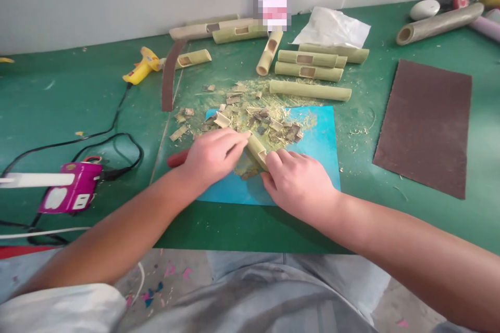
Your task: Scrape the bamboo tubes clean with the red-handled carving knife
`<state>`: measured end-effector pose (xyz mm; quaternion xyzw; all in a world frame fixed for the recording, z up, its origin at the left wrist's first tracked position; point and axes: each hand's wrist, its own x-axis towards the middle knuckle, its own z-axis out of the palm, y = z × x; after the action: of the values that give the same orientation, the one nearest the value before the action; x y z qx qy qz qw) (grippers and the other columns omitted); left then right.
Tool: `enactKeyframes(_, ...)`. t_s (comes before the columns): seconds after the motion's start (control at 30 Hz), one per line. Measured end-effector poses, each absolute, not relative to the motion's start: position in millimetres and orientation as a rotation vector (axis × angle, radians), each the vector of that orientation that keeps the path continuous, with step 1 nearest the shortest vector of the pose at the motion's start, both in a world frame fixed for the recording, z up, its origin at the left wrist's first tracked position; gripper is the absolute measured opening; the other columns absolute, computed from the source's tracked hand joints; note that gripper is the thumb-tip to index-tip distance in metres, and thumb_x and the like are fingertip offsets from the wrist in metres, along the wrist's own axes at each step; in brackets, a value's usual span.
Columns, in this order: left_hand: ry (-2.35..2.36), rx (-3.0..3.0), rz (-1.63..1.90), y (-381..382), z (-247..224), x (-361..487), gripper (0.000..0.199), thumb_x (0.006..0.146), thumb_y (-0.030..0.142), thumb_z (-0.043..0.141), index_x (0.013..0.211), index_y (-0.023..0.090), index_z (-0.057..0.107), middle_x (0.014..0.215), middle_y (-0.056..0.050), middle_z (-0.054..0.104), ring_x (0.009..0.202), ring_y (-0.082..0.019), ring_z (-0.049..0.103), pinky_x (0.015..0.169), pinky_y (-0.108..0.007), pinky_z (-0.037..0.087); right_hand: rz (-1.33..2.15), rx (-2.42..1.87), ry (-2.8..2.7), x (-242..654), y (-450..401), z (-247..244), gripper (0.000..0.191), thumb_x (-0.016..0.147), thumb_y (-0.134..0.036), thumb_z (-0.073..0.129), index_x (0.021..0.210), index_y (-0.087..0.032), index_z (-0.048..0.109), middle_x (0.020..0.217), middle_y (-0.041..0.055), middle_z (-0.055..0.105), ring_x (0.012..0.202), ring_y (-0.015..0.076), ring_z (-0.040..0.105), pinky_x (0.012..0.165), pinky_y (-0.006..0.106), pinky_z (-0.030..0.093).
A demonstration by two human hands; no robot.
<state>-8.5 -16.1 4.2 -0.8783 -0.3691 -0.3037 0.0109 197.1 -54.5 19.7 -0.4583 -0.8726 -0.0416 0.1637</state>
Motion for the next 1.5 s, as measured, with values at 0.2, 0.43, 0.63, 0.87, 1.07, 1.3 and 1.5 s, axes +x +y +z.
enactKeyframes(0.2,-1.202,-2.729,-0.915,-15.6,4.0,-10.1,0.022,0.098,0.018,0.047,0.099,0.011,0.068,0.082,-0.008,0.071,0.076,-0.016,0.069,0.072,-0.027,0.056,-0.174,-1.262,-2.463,196.0,-53.5,21.0,0.015,0.085,-0.026,0.056,0.073,-0.018,0.058,0.063,-0.0007,0.057,0.054,0.0126,0.048,0.053,0.028,0.029)
enactKeyframes(0.43,-1.208,-2.761,-0.883,-17.7,5.0,-10.1,0.023,0.098,0.019,0.046,0.101,0.011,0.067,0.082,-0.008,0.071,0.077,-0.016,0.069,0.073,-0.027,0.056,-0.148,-1.287,-2.480,196.7,-54.8,20.3,0.016,0.087,-0.027,0.053,0.074,-0.019,0.057,0.064,-0.0002,0.058,0.055,0.0129,0.046,0.054,0.028,0.027)
enactKeyframes(0.63,-1.213,-2.807,-0.876,-18.7,5.9,-9.8,0.023,0.098,0.018,0.046,0.097,0.012,0.068,0.080,-0.006,0.070,0.077,-0.015,0.068,0.072,-0.026,0.055,-0.226,-1.237,-2.473,196.4,-54.4,20.0,0.018,0.087,-0.027,0.053,0.071,-0.019,0.056,0.062,-0.0003,0.057,0.054,0.0129,0.046,0.054,0.029,0.028)
enactKeyframes(0.87,-1.207,-2.818,-0.949,-16.9,3.9,-11.1,0.022,0.098,0.019,0.046,0.101,0.012,0.067,0.087,-0.008,0.072,0.081,-0.015,0.069,0.076,-0.026,0.056,-0.265,-1.220,-2.458,195.3,-53.3,19.5,0.020,0.088,-0.026,0.052,0.069,-0.020,0.055,0.060,-0.0011,0.055,0.052,0.0123,0.046,0.054,0.029,0.028)
enactKeyframes(1.07,-1.188,-2.873,-0.985,-15.5,3.5,-12.3,0.020,0.097,0.018,0.049,0.102,0.012,0.068,0.090,-0.008,0.073,0.081,-0.015,0.070,0.076,-0.026,0.056,-0.278,-1.211,-2.470,195.2,-54.3,20.3,0.020,0.088,-0.027,0.054,0.070,-0.019,0.056,0.060,-0.0013,0.055,0.052,0.0127,0.047,0.054,0.029,0.029)
enactKeyframes(1.3,-1.208,-2.836,-1.011,-17.3,3.5,-9.3,0.022,0.098,0.019,0.048,0.101,0.011,0.068,0.087,-0.009,0.072,0.082,-0.016,0.069,0.077,-0.027,0.056,-0.299,-1.221,-2.478,196.8,-54.8,20.5,0.019,0.088,-0.028,0.056,0.071,-0.019,0.057,0.061,-0.0014,0.055,0.053,0.0133,0.050,0.054,0.029,0.030)
enactKeyframes(1.5,-1.275,-2.825,-0.974,-16.0,4.3,-11.3,0.021,0.097,0.020,0.050,0.101,0.012,0.069,0.086,-0.007,0.072,0.078,-0.015,0.069,0.073,-0.025,0.056,-0.274,-1.216,-2.474,197.0,-55.1,19.7,0.019,0.088,-0.028,0.055,0.072,-0.019,0.057,0.062,-0.0010,0.056,0.054,0.0129,0.049,0.054,0.029,0.029)
